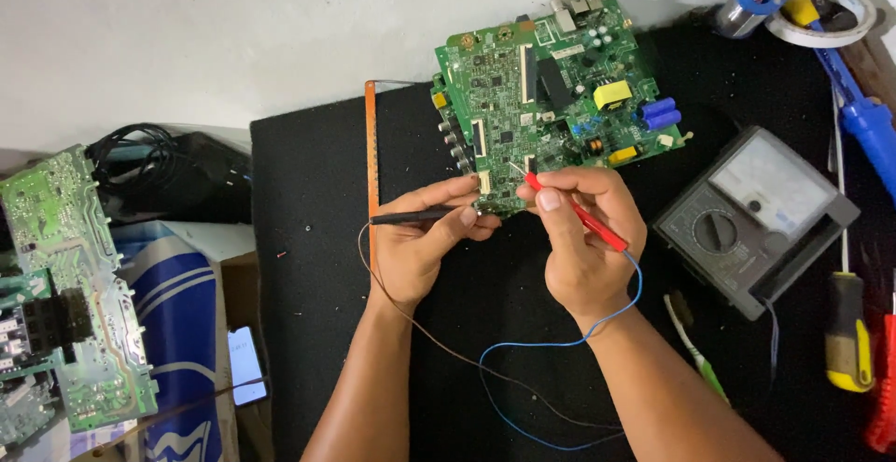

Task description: Testing electrical components on a television circuit board using a multimeter

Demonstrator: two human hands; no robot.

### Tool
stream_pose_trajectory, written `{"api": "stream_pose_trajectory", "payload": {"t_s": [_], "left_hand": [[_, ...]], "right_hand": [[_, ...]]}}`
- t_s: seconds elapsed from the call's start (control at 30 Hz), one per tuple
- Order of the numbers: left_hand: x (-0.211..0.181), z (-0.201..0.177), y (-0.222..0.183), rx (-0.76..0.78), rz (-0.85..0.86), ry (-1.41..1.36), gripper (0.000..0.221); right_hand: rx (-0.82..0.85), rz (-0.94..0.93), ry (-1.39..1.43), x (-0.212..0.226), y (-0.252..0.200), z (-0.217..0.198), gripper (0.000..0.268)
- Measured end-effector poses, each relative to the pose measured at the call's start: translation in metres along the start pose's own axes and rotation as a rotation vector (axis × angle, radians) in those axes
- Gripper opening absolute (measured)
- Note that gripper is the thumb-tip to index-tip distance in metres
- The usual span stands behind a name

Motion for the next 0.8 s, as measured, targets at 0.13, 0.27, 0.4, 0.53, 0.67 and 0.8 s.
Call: {"api": "stream_pose_trajectory", "payload": {"t_s": [0.13,0.27,0.4,0.53,0.67,0.8], "left_hand": [[-0.002,0.0005,0.0,0.006,0.004,0.008,0.036],[-0.0023,0.0005,-0.0001,0.007,0.007,0.003,0.036],[-0.0036,0.0011,-0.0002,0.001,0.003,0.017,0.036],[-0.0062,0.0021,-0.0004,0.002,0.008,0.025,0.036],[-0.0038,0.0006,-0.0001,0.003,0.006,0.012,0.036],[-0.0002,-0.0014,0.0008,0.003,0.018,0.006,0.036]], "right_hand": [[0.004,-0.006,-0.005,0.0002,0.0011,0.0002,0.016],[0.022,-0.013,-0.02,0.0,0.0018,0.0,0.016],[0.043,0.01,-0.025,0.0001,0.0021,-0.0021,0.017],[0.038,-0.007,-0.012,-0.0009,0.0024,-0.0006,0.015],[0.033,0.004,-0.017,-0.0021,0.0016,-0.0005,0.015],[0.033,0.015,-0.026,-0.0026,0.0014,-0.0013,0.015]]}}
Point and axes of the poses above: each hand's wrist, its own y-axis towards the middle knuckle, its own z-axis out of the palm, x = y × z, the point moved 3 cm from there along y, towards the middle knuckle, and after that the axes turned 15 degrees about -z, right-handed, at the moved point
